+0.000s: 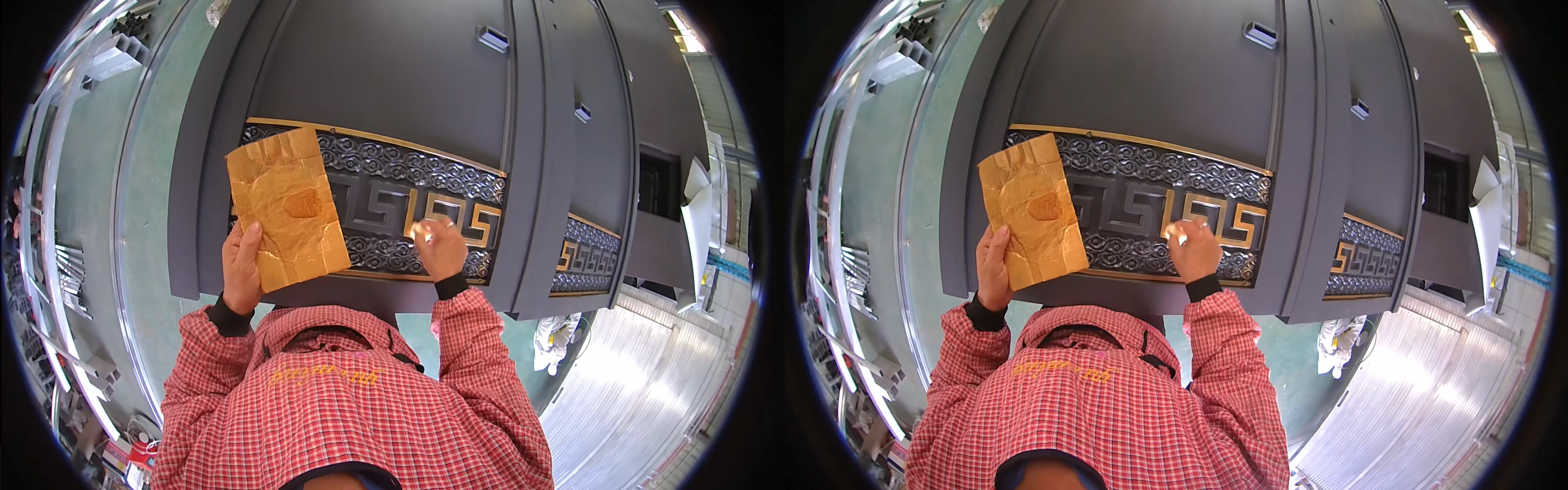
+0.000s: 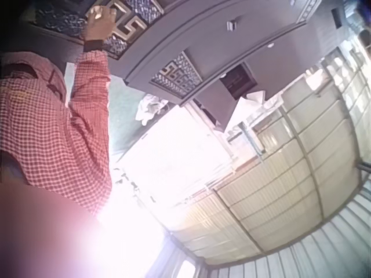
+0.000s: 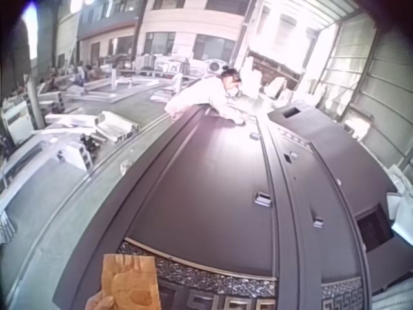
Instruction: The person walks through a workshop carrying a sheet of gold leaf and a small container, then returns to a large dark metal door. They use a small pad to press and smooth the gold leaf onto the door's decorative recessed patterns, working section by section.
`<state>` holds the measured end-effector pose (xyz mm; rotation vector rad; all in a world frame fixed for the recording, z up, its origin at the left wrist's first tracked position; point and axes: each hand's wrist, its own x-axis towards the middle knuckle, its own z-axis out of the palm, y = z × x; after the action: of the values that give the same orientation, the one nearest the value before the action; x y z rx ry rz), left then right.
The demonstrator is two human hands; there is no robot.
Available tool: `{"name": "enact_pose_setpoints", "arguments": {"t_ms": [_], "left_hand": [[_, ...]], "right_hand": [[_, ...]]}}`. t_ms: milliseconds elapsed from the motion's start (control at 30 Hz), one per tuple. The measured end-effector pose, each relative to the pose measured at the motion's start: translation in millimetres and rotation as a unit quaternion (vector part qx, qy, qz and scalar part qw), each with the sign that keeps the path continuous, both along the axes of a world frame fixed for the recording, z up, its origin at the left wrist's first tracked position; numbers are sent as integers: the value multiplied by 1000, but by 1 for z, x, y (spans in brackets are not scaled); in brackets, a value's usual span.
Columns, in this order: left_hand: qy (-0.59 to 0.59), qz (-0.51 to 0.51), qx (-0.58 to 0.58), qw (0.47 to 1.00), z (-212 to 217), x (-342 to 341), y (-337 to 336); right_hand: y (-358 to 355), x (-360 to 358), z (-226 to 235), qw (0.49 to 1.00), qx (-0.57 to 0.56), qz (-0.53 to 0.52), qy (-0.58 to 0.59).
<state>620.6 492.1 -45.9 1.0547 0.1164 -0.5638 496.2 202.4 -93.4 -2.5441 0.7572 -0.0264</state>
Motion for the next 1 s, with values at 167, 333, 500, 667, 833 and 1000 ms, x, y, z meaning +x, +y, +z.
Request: {"name": "enact_pose_setpoints", "arguments": {"t_ms": [167, 333, 500, 667, 833, 1000], "left_hand": [[-16, -8, -2, 1000, 0, 0, -4], [-5, 2, 3, 1000, 6, -6, -9], [7, 22, -20, 1000, 11, -14, -24], [16, -9, -40, 999, 3, -17, -33], [7, -53, -35, 998, 3, -13, -30], [-12, -108, -33, 994, 4, 2, -9]], "right_hand": [[-13, 37, -1, 998, -31, -15, -57], [-1, 3, -12, 998, -10, 63, 10], [-11, -2, 22, 990, 128, 20, -59], [5, 29, 90, 968, 178, 42, -171], [55, 52, 133, 958, 160, 113, -211], [89, 68, 133, 967, 49, 168, -185]]}}
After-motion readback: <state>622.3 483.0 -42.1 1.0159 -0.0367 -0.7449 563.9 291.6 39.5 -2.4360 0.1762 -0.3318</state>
